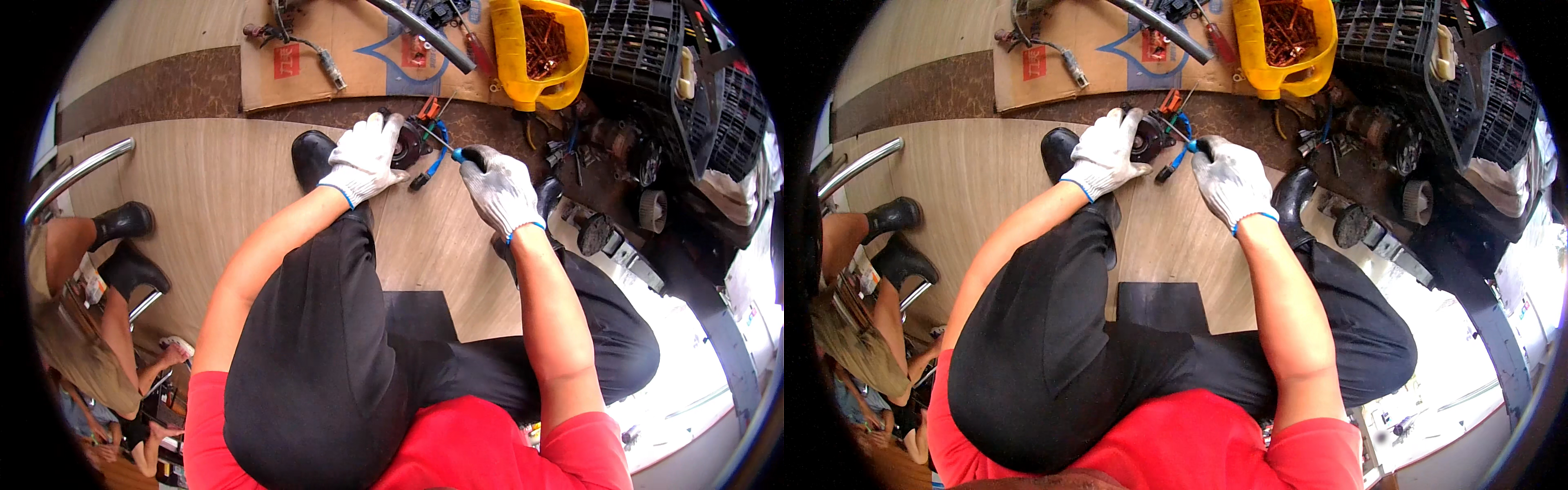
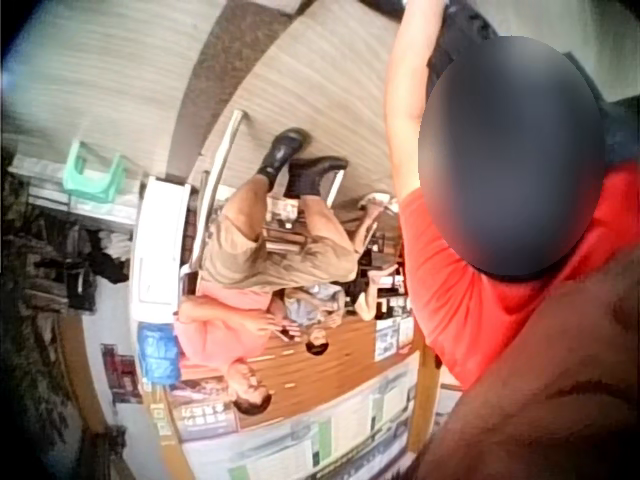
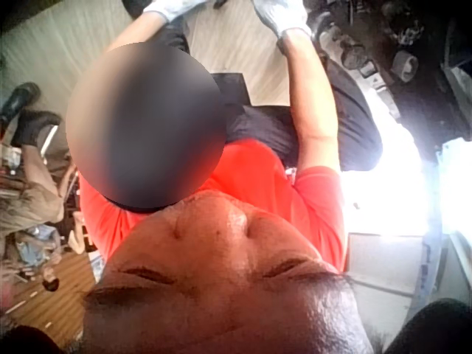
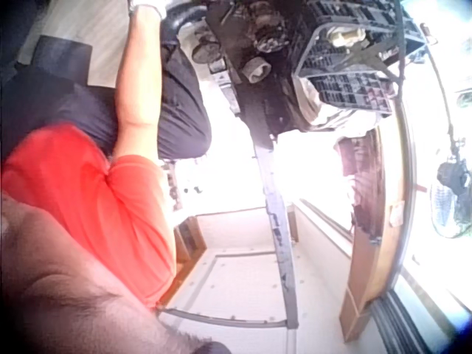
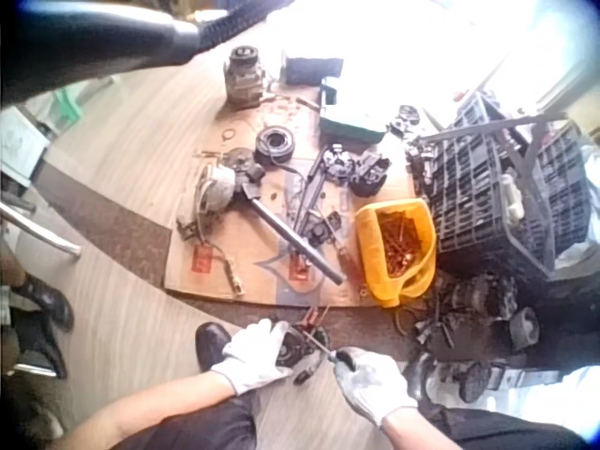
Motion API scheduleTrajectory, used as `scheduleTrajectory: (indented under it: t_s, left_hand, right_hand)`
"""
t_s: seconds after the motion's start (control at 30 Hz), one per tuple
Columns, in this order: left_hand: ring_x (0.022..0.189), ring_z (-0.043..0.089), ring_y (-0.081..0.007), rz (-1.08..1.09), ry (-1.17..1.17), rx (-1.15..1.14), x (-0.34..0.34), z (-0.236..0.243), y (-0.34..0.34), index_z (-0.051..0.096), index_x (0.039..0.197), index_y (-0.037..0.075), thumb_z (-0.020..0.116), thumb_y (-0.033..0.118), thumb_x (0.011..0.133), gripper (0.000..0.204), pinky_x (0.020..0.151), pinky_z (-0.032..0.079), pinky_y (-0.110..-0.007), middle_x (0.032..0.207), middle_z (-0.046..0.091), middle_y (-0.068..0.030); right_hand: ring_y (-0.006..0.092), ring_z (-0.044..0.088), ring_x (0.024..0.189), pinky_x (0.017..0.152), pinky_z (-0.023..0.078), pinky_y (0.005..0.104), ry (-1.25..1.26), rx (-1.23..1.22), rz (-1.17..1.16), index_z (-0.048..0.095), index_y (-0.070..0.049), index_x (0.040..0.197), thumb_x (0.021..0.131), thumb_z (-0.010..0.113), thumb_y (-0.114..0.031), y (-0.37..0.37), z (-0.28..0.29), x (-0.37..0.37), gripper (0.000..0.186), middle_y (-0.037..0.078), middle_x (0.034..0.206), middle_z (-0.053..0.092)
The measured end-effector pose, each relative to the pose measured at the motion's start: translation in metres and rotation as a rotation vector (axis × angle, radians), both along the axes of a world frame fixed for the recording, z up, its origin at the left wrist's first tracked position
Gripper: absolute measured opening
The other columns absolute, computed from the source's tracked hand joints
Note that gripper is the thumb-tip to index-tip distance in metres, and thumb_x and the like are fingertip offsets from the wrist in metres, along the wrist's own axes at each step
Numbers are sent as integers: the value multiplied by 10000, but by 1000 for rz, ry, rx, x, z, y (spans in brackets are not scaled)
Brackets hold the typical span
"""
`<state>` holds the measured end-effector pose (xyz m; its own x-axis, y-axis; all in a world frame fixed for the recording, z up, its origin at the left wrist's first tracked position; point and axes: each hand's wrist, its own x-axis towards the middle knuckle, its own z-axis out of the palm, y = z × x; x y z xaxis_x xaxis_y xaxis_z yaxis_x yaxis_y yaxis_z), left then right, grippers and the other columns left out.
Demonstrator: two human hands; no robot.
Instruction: The person uses a screwdriver to pry a component off a metal housing, then taps it with a hammer and uses pliers to separate the parts.
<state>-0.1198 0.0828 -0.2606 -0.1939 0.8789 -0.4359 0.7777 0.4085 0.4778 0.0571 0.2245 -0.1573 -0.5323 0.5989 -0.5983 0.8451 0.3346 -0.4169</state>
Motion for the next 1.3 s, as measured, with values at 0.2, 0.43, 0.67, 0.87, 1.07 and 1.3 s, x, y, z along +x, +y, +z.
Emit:
scheduleTrajectory:
  t_s: [0.2, 0.43, 0.67, 0.87, 1.07, 1.3]
  left_hand:
    - [1142, 618, -405, 4, 26, 3, 3, -3, -2, 463, 1487, 78, 913, 453, 696, 984, 952, 546, -490, 1325, 555, -230]
    - [1151, 617, -411, 7, 20, -4, 3, -3, -1, 461, 1493, 84, 916, 452, 695, 990, 963, 545, -490, 1334, 554, -232]
    - [1175, 609, -413, 1, 19, -26, 3, -3, 0, 452, 1501, 89, 918, 457, 695, 1001, 978, 541, -487, 1348, 544, -236]
    - [1189, 598, -424, 4, -9, -45, 1, 0, 0, 435, 1511, 72, 922, 441, 699, 1017, 997, 531, -492, 1372, 529, -252]
    - [1244, 566, -450, -2, -50, -25, 1, -2, 0, 413, 1519, 46, 932, 383, 700, 1026, 1040, 508, -501, 1415, 507, -277]
    - [1244, 565, -457, -17, -52, 16, 4, -3, -1, 403, 1519, 27, 941, 361, 690, 1044, 1049, 503, -502, 1419, 505, -288]
  right_hand:
    - [423, 689, 1070, 932, 543, 475, 1, -14, -14, 740, -84, 1203, 969, 602, -268, 0, -3, 1, 328, 237, 1106, 728]
    - [422, 688, 1075, 941, 542, 471, -34, -40, -3, 744, -81, 1194, 977, 596, -298, 2, -1, -4, 341, 239, 1107, 726]
    - [420, 687, 1082, 942, 542, 468, -32, -19, -35, 744, -79, 1198, 984, 596, -315, 1, -1, -3, 351, 242, 1103, 728]
    - [429, 681, 1096, 960, 537, 467, -68, -50, -13, 754, -63, 1164, 971, 592, -313, 8, -1, -11, 355, 250, 1115, 724]
    - [240, 640, 630, 644, 523, 378, -218, -151, 228, 753, 28, 962, 916, 697, -278, 57, -13, -42, 315, 159, 715, 666]
    - [306, 718, 843, 745, 575, 413, -317, -116, 660, 776, -110, 992, 863, 701, -165, 94, -25, -68, 159, 147, 887, 730]
